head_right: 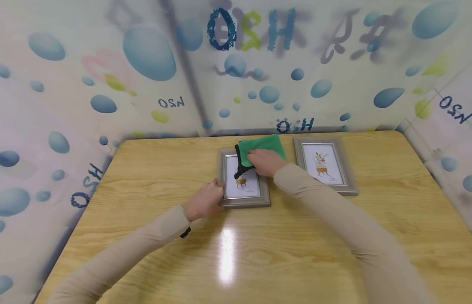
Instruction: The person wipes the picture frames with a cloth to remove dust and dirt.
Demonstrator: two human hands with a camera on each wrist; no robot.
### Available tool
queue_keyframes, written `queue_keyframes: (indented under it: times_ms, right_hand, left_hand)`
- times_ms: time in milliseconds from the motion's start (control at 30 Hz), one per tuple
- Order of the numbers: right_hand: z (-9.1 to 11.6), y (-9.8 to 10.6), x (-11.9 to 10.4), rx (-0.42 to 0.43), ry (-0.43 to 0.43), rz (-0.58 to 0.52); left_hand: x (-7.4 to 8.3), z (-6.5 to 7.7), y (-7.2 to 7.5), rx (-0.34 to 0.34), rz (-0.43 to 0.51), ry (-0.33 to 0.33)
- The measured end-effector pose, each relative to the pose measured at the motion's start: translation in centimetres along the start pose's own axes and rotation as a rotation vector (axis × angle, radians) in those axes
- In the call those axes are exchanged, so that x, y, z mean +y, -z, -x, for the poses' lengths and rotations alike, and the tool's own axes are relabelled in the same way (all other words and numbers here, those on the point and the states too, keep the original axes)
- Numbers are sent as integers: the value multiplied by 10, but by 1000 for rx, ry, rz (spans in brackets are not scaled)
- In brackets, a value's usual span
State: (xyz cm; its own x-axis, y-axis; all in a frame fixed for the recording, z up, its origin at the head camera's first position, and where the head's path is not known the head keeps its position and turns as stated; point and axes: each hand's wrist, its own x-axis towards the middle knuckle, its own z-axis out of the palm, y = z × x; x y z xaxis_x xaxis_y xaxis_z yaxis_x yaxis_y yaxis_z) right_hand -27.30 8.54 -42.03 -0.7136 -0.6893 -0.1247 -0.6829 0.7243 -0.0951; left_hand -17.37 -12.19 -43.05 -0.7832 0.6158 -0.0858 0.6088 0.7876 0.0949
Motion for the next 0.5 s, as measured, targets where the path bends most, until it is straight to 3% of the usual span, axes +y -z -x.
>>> queue_keyframes:
  times_ms: [200,500]
  right_hand:
    - [-22,4,-11,-39,12,-21]
    - [-44,5,-31,-79,107,-88]
  left_hand:
    - [-3,1,1,-11,3,-3]
    - [-4,-1,5,-27,-15,-45]
